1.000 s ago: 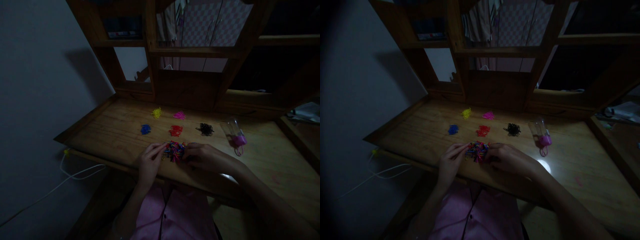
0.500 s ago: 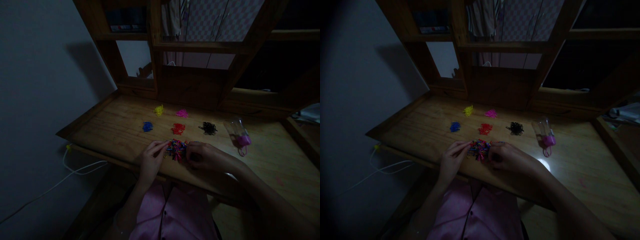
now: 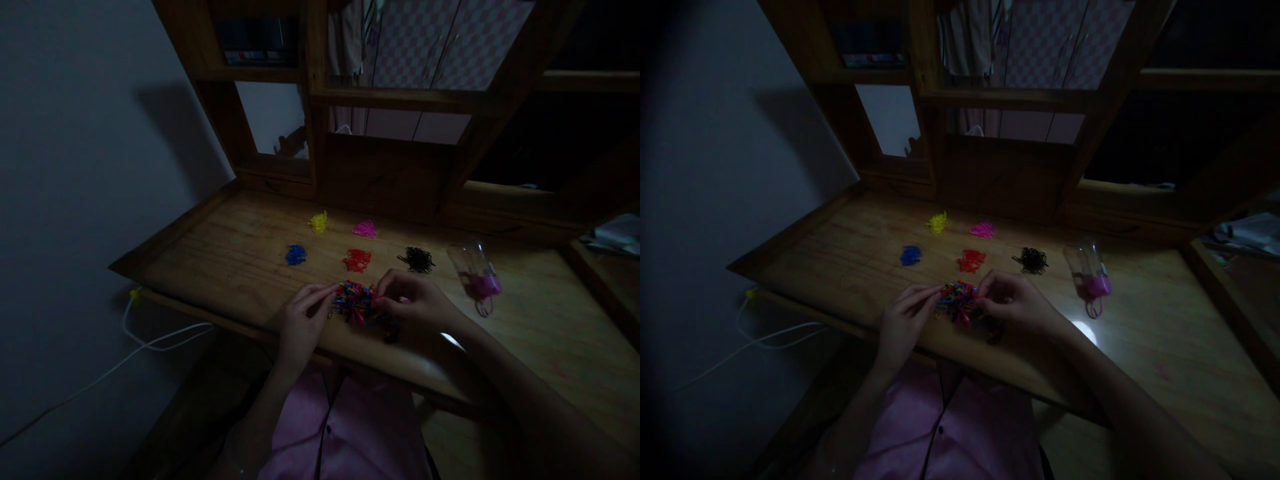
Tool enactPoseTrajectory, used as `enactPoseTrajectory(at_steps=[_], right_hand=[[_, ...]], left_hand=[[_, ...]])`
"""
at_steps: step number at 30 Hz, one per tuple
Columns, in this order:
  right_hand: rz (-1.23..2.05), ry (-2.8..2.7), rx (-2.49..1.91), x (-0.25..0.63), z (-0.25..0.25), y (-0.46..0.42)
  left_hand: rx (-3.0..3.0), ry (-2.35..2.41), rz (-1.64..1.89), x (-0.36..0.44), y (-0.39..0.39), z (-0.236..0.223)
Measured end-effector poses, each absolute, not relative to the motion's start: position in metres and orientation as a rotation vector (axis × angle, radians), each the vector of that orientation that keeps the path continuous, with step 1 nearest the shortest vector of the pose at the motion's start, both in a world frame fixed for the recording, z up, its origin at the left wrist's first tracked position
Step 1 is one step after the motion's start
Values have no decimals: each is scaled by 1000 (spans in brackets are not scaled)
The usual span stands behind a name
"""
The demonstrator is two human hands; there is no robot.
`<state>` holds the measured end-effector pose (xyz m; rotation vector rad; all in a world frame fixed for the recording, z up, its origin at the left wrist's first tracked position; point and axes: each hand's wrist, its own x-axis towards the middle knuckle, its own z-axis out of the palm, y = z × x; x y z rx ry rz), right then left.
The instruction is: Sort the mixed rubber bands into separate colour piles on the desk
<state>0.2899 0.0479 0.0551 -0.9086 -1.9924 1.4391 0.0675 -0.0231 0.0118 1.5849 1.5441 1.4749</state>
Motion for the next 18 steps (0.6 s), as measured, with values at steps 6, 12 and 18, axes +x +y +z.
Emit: enactPoseTrajectory(at_steps=[6,12,18], right_hand=[[1625,-1670,-966,289,53,55],[1572,-1570,-1020,291,56,54],[1210,-1756,-1110,296,39,71]], left_hand=[[1599,1526,1476,66,-23,12],[1595,1508,1478,66,-21,11],[1495,1545,1581,67,-24,10]])
